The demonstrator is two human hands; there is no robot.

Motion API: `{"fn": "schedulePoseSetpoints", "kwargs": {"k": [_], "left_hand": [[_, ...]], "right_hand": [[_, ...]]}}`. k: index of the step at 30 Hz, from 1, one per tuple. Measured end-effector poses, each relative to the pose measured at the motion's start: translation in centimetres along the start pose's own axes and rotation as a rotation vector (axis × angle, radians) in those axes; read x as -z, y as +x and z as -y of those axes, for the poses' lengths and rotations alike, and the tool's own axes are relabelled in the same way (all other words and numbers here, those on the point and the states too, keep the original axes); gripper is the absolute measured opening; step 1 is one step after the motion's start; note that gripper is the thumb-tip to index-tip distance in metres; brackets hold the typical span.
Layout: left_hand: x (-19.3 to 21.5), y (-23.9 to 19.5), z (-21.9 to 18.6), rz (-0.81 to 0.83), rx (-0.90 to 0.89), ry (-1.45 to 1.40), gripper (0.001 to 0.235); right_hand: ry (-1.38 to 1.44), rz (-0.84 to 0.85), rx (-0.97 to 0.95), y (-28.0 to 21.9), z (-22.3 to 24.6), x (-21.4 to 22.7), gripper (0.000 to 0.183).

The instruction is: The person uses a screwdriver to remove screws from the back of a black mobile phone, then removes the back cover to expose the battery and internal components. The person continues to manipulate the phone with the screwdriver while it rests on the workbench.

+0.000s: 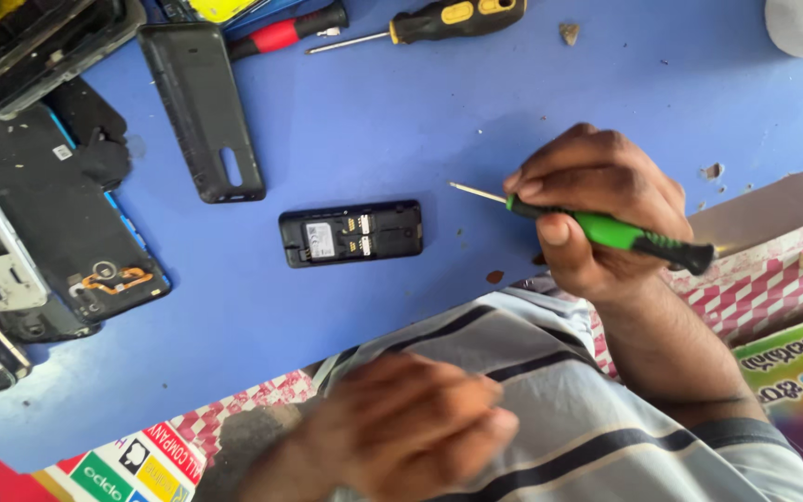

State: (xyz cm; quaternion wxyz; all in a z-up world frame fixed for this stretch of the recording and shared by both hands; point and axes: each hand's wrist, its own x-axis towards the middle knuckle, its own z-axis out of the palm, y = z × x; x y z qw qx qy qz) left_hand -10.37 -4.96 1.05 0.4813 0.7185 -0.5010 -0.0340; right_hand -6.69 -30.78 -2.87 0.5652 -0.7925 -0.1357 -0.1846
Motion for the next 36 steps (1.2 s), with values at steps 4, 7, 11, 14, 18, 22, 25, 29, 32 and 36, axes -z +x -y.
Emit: {"fn": "schedulePoseSetpoints", "kwargs": {"k": [4,7,11,14,18,22,25,29,32,36], "left_hand": [[-8.4,-1.0,0.9,0.237,0.213,-0.201,0.033],[-12.7,-1.1,4.3,0.212,0.347,-0.037,0.017],[-15.2,-1.8,6.3,0.084,0.367,-0.028,0.018],[-15.6,-1.5,6.2,0.164,0.305,-0.024,0.022],[-16.3,-0.5,6.4,0.202,0.243,-0.088,0.022],[-17.2,-0.8,7.0,0.27,0.25,0.008,0.011],[-16.6,-1.8,7.6,0.15,0.378,-0.116,0.013],[-14.5,-3.6,9.5,-0.056,0.676,-0.144,0.016],[-12.4,-5.8,11.7,-0.224,0.929,-0.103,0.018],[-10.4,-9.1,14.1,-0.345,1.108,-0.062,0.021]], "right_hand": [[0.066,-0.005,0.04,-1.7,-0.4,0.1,0.032],[0.072,-0.003,0.051,-1.7,-0.9,0.5,0.033],[0.069,-0.039,0.019,-2.7,-1.0,0.8,0.032],[0.015,-0.056,0.005,-2.9,-0.9,0.8,0.03],[-0.024,-0.042,0.04,-2.7,-0.7,0.7,0.026],[-0.046,-0.022,0.026,-2.8,-0.6,0.9,0.026],[-0.001,-0.041,-0.003,-3.0,-0.6,0.8,0.027],[0.058,-0.07,-0.048,-2.6,-0.4,0.4,0.028],[0.07,-0.081,-0.071,-2.4,-0.2,-0.1,0.029],[0.059,-0.054,-0.08,-2.4,-0.1,-0.2,0.033]]}}
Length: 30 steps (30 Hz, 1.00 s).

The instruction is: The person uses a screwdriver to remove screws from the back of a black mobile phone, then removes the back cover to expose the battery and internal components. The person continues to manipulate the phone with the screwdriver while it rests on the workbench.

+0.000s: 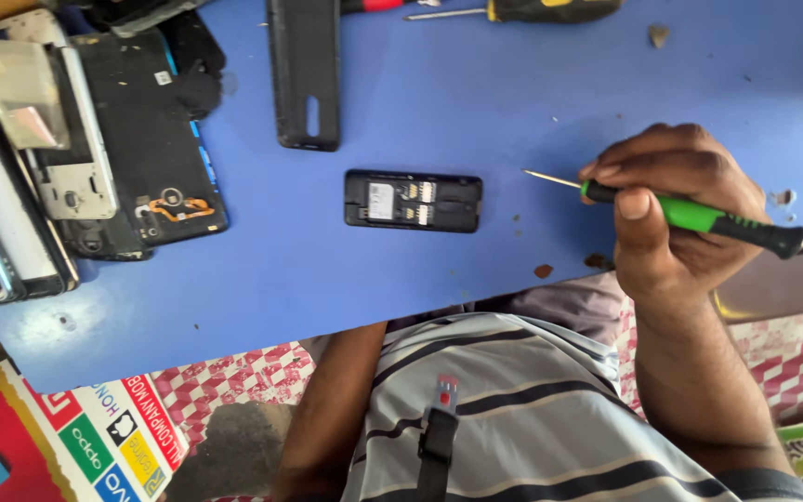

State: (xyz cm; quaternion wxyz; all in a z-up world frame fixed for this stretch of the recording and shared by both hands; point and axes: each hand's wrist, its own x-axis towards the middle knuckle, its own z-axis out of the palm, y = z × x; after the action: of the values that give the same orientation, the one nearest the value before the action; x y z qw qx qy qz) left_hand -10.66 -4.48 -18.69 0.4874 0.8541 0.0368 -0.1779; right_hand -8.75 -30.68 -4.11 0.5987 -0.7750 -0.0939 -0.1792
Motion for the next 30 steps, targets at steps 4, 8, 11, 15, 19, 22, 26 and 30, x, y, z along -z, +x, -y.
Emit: {"fn": "schedulePoseSetpoints", "kwargs": {"k": [4,8,11,15,19,22,26,30], "left_hand": [[0.6,0.1,1.7,-0.029,0.03,0.016,0.024],[1.3,0.1,1.3,-0.03,0.021,0.05,0.028],[1.9,-0.1,0.2,-0.002,-0.01,0.1,0.031],[1.7,-1.4,-1.8,0.113,-0.145,0.22,0.035],[2.0,-4.8,-4.1,0.236,-0.353,0.404,0.039],[4.0,-8.7,-5.8,0.296,-0.444,0.517,0.041],[7.6,-12.1,-7.8,0.263,-0.395,0.394,0.05],[11.3,-11.8,-9.2,0.245,-0.383,0.275,0.034]], "right_hand": [[-0.082,0.074,-0.021,-0.3,-0.3,0.2,0.025],[-0.066,0.067,-0.031,-0.3,-0.3,-0.2,0.029],[-0.089,0.055,-0.018,-0.2,0.0,-0.7,0.035],[-0.138,0.058,-0.008,-0.1,0.6,-1.0,0.047],[-0.213,0.089,0.02,-0.3,0.9,-1.3,0.061],[-0.27,0.135,0.057,-0.8,0.6,-1.7,0.071],[-0.267,0.137,0.1,-1.3,-0.4,-2.6,0.082],[-0.137,0.099,0.139,-1.0,-1.0,-3.6,0.083]]}}
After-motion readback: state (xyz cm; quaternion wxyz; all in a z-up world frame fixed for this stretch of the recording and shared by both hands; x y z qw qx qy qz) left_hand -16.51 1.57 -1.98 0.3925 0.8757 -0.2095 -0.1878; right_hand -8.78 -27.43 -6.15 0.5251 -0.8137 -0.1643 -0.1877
